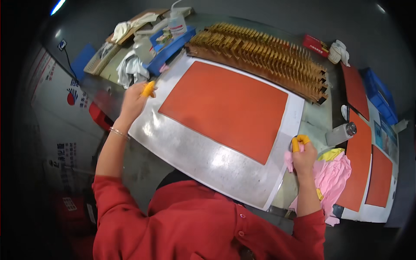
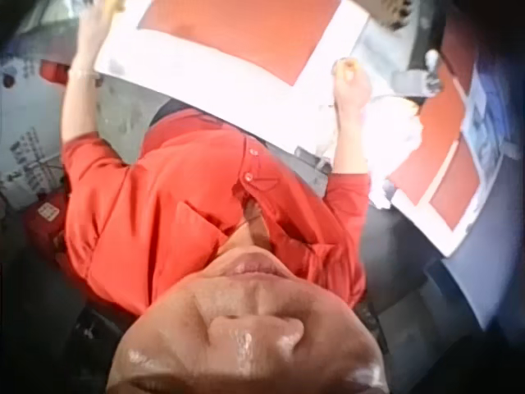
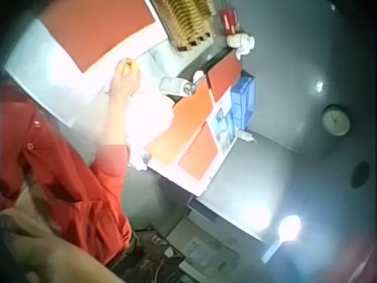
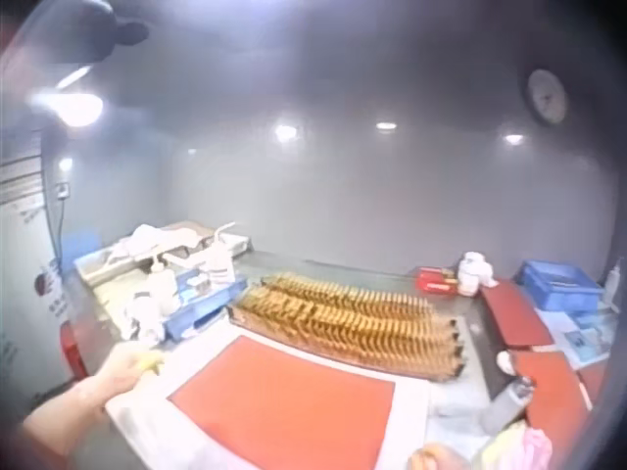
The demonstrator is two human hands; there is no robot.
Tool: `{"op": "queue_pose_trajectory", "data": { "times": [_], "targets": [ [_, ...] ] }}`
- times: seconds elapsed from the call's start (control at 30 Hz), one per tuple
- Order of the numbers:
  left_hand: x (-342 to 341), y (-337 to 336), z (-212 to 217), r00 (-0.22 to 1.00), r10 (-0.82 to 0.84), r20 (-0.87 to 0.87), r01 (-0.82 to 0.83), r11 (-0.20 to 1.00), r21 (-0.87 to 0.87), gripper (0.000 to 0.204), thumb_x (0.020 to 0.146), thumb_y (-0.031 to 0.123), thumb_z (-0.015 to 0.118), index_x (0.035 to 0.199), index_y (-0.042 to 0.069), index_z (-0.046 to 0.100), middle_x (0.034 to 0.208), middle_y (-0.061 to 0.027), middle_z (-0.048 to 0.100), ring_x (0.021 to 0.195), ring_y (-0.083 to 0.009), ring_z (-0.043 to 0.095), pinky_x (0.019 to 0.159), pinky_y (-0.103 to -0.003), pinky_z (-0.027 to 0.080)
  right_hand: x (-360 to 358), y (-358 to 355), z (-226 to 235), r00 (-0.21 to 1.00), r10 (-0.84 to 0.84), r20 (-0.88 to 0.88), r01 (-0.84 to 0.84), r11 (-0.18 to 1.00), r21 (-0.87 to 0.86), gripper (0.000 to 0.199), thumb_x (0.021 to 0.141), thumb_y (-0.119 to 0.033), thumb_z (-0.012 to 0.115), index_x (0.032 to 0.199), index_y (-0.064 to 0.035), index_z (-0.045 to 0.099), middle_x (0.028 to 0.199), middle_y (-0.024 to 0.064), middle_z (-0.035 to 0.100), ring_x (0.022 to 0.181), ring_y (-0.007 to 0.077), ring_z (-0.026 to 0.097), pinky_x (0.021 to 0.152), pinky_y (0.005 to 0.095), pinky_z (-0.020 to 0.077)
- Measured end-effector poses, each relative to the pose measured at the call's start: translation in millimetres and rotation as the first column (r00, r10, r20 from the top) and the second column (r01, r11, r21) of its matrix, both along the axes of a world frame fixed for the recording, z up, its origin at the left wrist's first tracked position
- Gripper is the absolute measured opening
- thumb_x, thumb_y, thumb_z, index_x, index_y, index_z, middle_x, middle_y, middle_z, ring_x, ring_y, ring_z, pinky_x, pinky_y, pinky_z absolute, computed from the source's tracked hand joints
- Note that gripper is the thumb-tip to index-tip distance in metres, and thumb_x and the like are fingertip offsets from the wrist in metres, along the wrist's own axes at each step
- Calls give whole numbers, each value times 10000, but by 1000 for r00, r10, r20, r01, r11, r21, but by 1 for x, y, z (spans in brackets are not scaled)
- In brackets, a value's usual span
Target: The person cleans small, dark, rectangular decorative items on a red mat using a yellow cloth. They repeatedly wipe the items, occasionally applying liquid from a squeeze bottle to the cloth or the items. The person handles the items one at a time, wiping them thoroughly before moving to the next.
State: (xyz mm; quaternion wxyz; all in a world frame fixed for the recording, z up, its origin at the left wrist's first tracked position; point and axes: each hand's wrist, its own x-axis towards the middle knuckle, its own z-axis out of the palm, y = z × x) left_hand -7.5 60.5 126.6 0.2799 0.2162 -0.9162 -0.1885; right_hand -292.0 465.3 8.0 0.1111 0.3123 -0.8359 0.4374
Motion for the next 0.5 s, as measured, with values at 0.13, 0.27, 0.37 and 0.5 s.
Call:
{"op": "queue_pose_trajectory", "data": {
  "times": [0.13,0.27,0.37,0.5],
  "targets": [
    [122,4,-39,952,307,-11,-304,948,93,168,868,100,548,926,-31,633,839,-136,650,765,-216,625,696,-305,467,8,-10,2,958,78,-277,7,955,295,132,754,-178,671,849,-87,657,759,98,616,747,261,595,635,355,482],
    [113,-21,-41,977,200,-70,-187,969,164,214,850,45,575,1037,-56,599,958,-142,656,888,-199,623,813,-296,460,18,-18,24,929,77,-363,109,878,466,200,745,-214,671,893,-80,676,857,115,621,841,279,578,702,369,480],
    [38,-33,-28,996,-68,-59,73,993,92,220,845,38,571,1048,-41,601,969,-143,656,924,-220,617,838,-297,448,30,1,56,852,37,-522,157,933,323,230,742,-192,671,935,-67,673,892,126,623,858,302,574,722,384,480],
    [-37,-6,-25,855,-515,-51,517,846,128,200,854,48,560,1040,-16,595,1056,-144,623,998,-266,585,892,-342,428,95,51,70,889,-284,-360,341,934,105,188,730,-160,651,887,-56,649,816,132,615,779,321,590,687,420,477]
  ]
}}
